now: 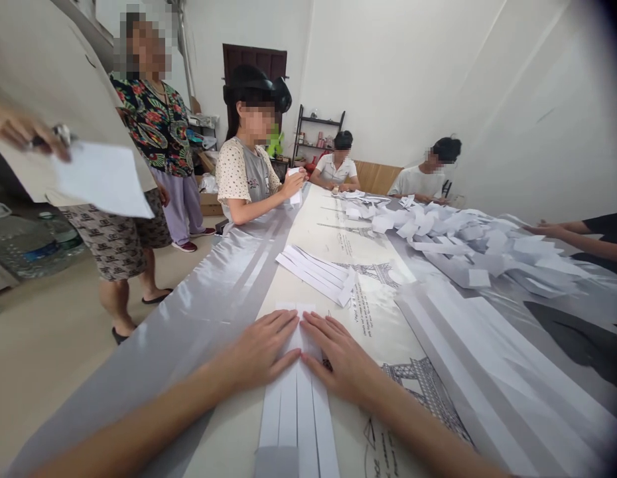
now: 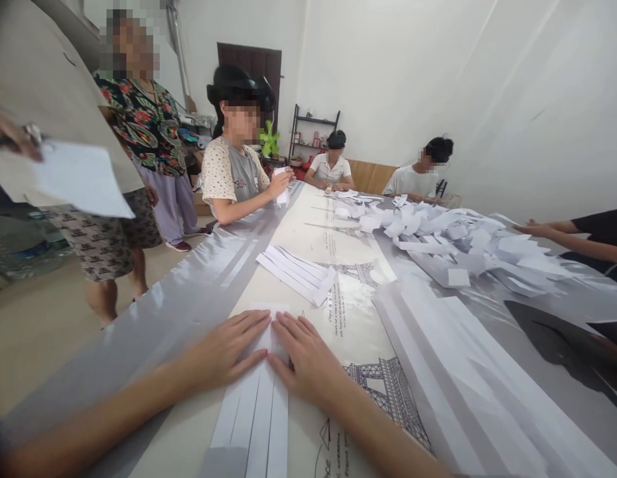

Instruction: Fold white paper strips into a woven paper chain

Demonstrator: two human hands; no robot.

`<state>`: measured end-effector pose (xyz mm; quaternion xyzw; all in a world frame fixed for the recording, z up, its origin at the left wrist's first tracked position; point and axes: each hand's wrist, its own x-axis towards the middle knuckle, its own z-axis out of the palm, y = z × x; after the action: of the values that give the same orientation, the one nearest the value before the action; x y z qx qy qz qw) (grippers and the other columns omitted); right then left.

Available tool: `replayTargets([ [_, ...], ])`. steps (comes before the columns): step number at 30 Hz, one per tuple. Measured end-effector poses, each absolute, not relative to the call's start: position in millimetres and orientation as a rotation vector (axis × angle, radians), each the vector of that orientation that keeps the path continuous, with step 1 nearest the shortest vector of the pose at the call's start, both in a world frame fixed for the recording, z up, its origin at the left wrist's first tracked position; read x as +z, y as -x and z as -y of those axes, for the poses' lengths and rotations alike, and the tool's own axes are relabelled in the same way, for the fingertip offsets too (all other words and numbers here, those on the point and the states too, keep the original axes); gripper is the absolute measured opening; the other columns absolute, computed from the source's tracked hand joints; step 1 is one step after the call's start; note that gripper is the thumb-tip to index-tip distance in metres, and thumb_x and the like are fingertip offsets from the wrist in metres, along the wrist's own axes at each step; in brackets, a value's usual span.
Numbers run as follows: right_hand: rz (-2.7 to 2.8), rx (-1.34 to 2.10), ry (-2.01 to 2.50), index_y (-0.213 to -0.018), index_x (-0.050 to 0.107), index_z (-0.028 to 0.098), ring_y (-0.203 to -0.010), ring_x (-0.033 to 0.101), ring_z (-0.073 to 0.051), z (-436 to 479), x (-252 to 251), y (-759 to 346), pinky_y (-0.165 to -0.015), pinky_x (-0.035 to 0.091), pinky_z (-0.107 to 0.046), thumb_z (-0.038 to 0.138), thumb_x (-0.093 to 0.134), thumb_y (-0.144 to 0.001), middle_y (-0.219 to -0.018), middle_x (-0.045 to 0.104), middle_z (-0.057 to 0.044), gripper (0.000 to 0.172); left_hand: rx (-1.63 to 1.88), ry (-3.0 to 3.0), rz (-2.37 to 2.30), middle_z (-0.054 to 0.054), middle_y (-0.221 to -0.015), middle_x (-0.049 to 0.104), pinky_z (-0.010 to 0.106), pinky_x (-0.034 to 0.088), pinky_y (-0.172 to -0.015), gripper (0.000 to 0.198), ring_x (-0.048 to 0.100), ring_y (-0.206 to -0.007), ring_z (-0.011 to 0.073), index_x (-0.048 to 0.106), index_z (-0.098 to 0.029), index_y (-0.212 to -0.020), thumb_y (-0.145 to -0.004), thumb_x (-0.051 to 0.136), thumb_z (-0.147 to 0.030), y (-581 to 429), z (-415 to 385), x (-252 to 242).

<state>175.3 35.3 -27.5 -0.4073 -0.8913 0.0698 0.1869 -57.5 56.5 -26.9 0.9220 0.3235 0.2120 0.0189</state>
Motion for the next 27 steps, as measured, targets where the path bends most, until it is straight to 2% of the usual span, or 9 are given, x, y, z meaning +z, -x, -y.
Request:
replayTargets([
  [10,2.501,0.253,1.162,-0.159,0.033,0.021,-0.150,0.034,-0.026,-35.1,-28.4,-176.3,-0.125,0.028,-0.051,0.039,0.046,-0.104,-0.161,0.040,-0.008,0.059,0.550,-2.927,-0.985,0.019,-0.143,0.056,0.046,0.042,-0.113,0.049,0.051,-0.134,0.0312,0.046,-0.010,-0.144,-0.101,0.047,-0.035,53.9,-56.4,-19.1],
  [15,2.506,0.245,1.166,-0.159,0.031,0.021,-0.150,0.033,-0.027,-34.5,-28.0,-175.0,-0.124,0.029,-0.052,0.040,0.044,-0.105,-0.161,0.038,-0.009,0.058,0.626,-2.918,-0.969,0.019,-0.141,0.057,0.047,0.044,-0.111,0.047,0.052,-0.133,0.0315,0.047,-0.011,-0.142,-0.102,0.045,-0.035,52.9,-55.7,-20.5],
  [21,2.514,0.188,1.186,-0.160,0.029,0.020,-0.151,0.032,-0.026,-32.2,-29.4,-173.4,-0.124,0.030,-0.052,0.039,0.041,-0.106,-0.162,0.036,-0.009,0.058,0.553,-2.994,-1.006,0.020,-0.141,0.057,0.045,0.043,-0.112,0.048,0.052,-0.134,0.0311,0.046,-0.006,-0.143,-0.104,0.042,-0.035,51.6,-53.2,-20.0],
  [27,2.495,0.122,1.189,-0.162,0.023,0.022,-0.151,0.033,-0.026,-27.9,-34.6,-170.3,-0.123,0.031,-0.054,0.036,0.039,-0.107,-0.162,0.036,-0.009,0.059,0.585,-2.980,-1.036,0.018,-0.144,0.056,0.045,0.042,-0.112,0.049,0.051,-0.136,0.0300,0.045,-0.010,-0.144,-0.105,0.039,-0.038,51.1,-52.2,-22.9],
])
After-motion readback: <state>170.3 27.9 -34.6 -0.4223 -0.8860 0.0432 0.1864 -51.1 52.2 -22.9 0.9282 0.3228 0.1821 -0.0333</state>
